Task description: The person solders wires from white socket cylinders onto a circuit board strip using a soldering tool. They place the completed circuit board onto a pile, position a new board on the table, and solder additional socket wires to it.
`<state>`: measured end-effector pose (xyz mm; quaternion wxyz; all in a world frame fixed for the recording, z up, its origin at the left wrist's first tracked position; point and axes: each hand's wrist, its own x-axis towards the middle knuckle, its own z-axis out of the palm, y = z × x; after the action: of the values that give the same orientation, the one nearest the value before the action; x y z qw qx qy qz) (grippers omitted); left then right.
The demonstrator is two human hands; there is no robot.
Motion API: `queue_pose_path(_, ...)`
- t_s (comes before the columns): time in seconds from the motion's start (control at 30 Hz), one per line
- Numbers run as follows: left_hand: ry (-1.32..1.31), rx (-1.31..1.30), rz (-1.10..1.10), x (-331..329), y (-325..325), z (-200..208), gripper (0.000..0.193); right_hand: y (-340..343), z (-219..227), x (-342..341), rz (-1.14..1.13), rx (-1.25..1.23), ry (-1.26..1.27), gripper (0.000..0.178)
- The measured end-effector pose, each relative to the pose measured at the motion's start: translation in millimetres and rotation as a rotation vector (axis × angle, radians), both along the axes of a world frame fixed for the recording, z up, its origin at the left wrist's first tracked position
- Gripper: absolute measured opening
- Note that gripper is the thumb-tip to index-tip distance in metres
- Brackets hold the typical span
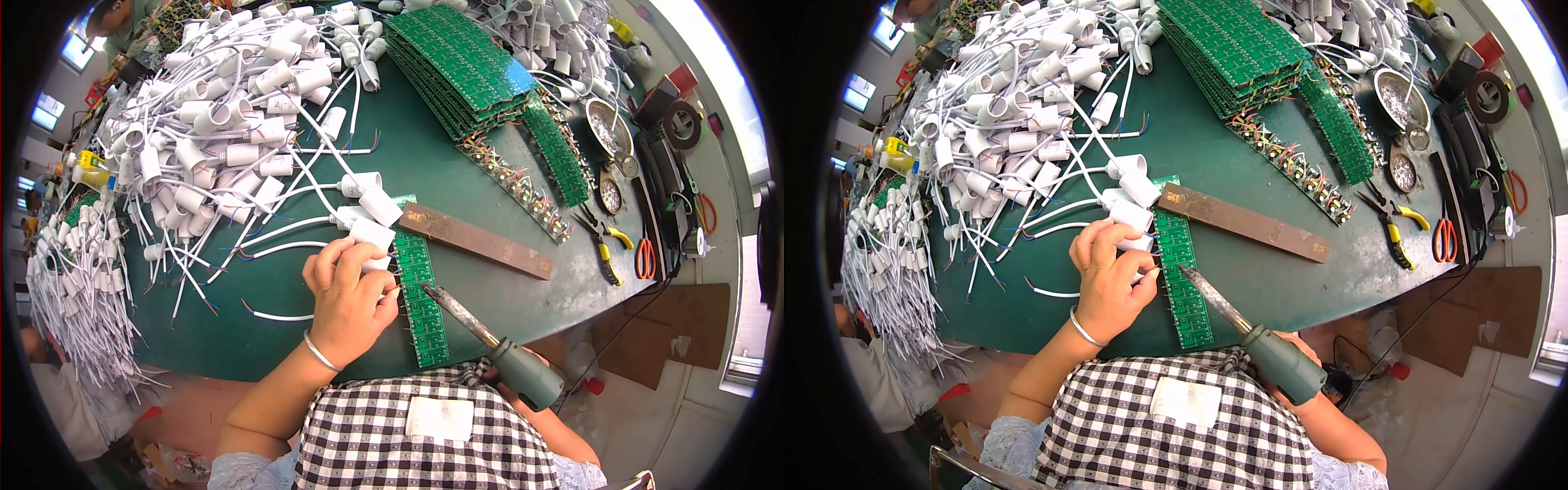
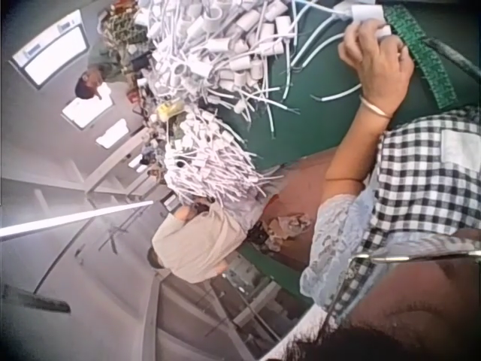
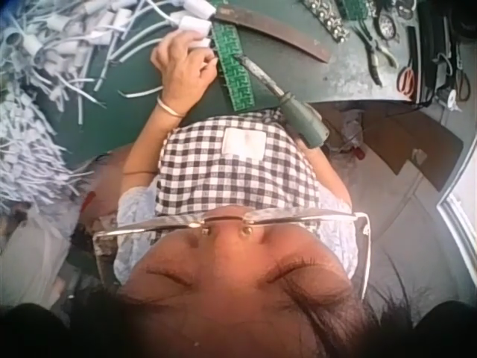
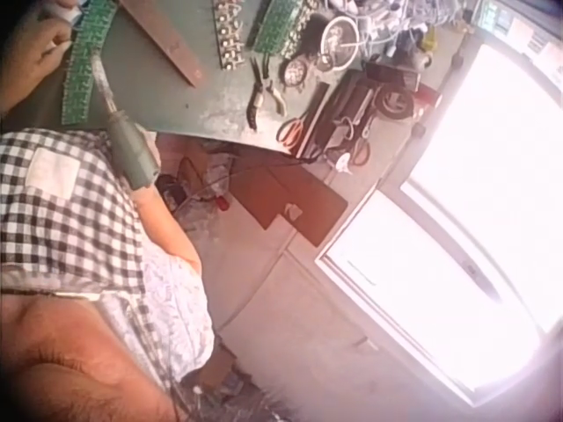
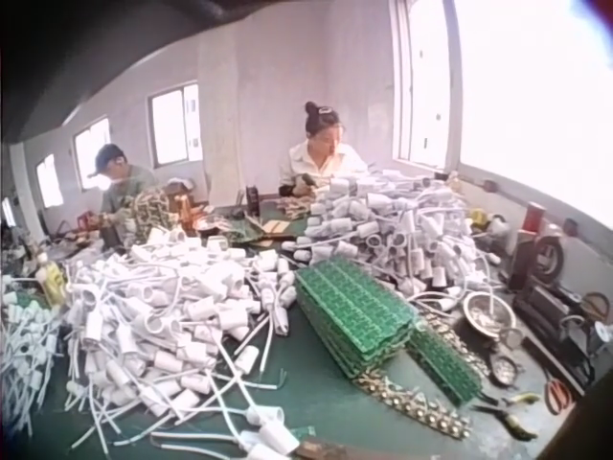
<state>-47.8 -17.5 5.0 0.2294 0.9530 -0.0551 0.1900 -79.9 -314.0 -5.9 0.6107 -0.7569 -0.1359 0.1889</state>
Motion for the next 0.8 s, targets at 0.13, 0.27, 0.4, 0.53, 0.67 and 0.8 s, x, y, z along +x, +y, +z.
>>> queue_pose_path(0.13,0.008,-0.002,-0.010,1,0,0,0.016,-6,-24,-4,0.049,-0.002,-0.175,0.038)
queue_pose_path(0.27,0.008,-0.001,-0.005,1,0,1,0.017,-6,-25,-3,0.112,-0.117,-0.295,0.045)
queue_pose_path(0.4,0.003,0.002,-0.008,1,-1,0,0.017,2,-27,-11,-0.006,-0.099,-0.207,0.042)
queue_pose_path(0.53,0.019,0.006,-0.003,0,0,1,0.016,-1,-6,1,0.099,-0.146,-0.225,0.034)
queue_pose_path(0.67,0.017,0.004,-0.009,2,-1,1,0.016,5,1,-2,-0.069,-0.161,-0.086,0.031)
queue_pose_path(0.8,0.012,0.006,-0.009,2,-1,0,0.016,1,-4,2,0.001,0.005,-0.071,0.033)
